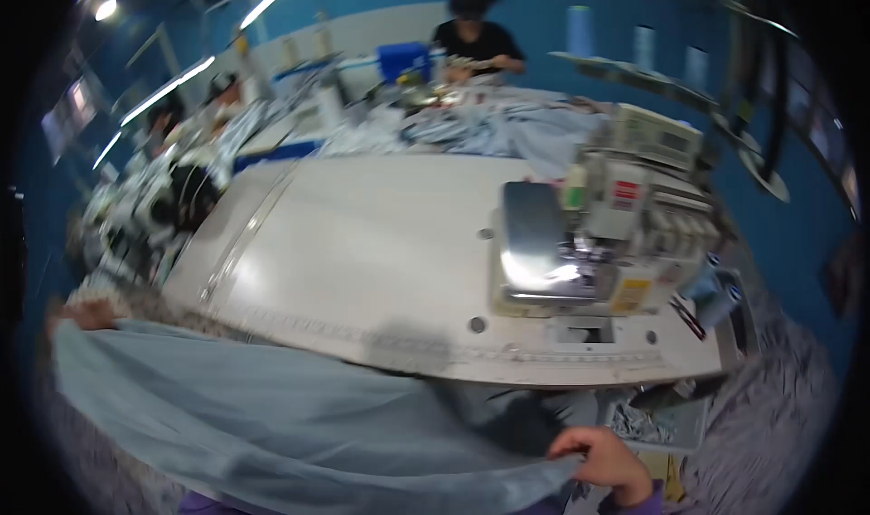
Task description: Using an industrial overlock sewing machine to finish the edges of fabric pieces for pillowcases.
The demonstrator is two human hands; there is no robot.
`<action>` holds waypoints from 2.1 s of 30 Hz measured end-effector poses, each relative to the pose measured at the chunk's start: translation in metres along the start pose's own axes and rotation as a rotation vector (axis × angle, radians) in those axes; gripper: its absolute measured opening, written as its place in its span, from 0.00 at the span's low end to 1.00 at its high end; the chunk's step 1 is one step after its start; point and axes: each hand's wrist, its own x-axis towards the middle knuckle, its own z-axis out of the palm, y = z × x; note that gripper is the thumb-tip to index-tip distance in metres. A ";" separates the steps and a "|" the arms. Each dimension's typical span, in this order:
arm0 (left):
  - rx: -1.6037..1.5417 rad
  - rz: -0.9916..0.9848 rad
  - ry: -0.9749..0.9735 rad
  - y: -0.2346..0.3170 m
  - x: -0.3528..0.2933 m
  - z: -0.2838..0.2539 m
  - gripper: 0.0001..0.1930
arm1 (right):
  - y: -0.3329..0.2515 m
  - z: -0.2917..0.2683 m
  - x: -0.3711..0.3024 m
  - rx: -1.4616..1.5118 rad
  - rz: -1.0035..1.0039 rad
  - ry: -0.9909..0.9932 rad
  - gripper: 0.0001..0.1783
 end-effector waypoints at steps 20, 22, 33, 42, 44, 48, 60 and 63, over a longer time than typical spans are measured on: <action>-0.416 -0.394 1.188 0.031 0.415 0.235 0.21 | -0.047 0.005 0.114 0.096 -0.343 0.822 0.13; -0.854 -0.002 0.987 0.137 0.413 0.234 0.22 | -0.046 -0.003 0.115 0.058 -0.312 0.849 0.14; -1.120 0.886 -0.282 0.334 0.201 0.116 0.18 | -0.065 0.005 0.106 0.127 -0.379 0.624 0.09; -0.922 0.772 0.080 0.342 0.223 0.134 0.04 | -0.036 -0.002 0.066 -0.726 -0.854 0.581 0.09; -0.937 0.774 0.034 0.349 0.220 0.131 0.04 | -0.040 0.003 0.061 -0.745 -0.903 0.602 0.08; -1.061 0.815 0.007 0.361 0.221 0.138 0.04 | -0.063 -0.016 0.091 -0.223 -0.486 1.002 0.12; -0.739 0.879 0.202 0.371 0.229 0.137 0.07 | -0.050 -0.047 0.126 0.072 -0.335 0.919 0.07; -0.720 0.903 0.226 0.372 0.233 0.138 0.08 | -0.054 -0.052 0.127 0.085 -0.294 0.914 0.07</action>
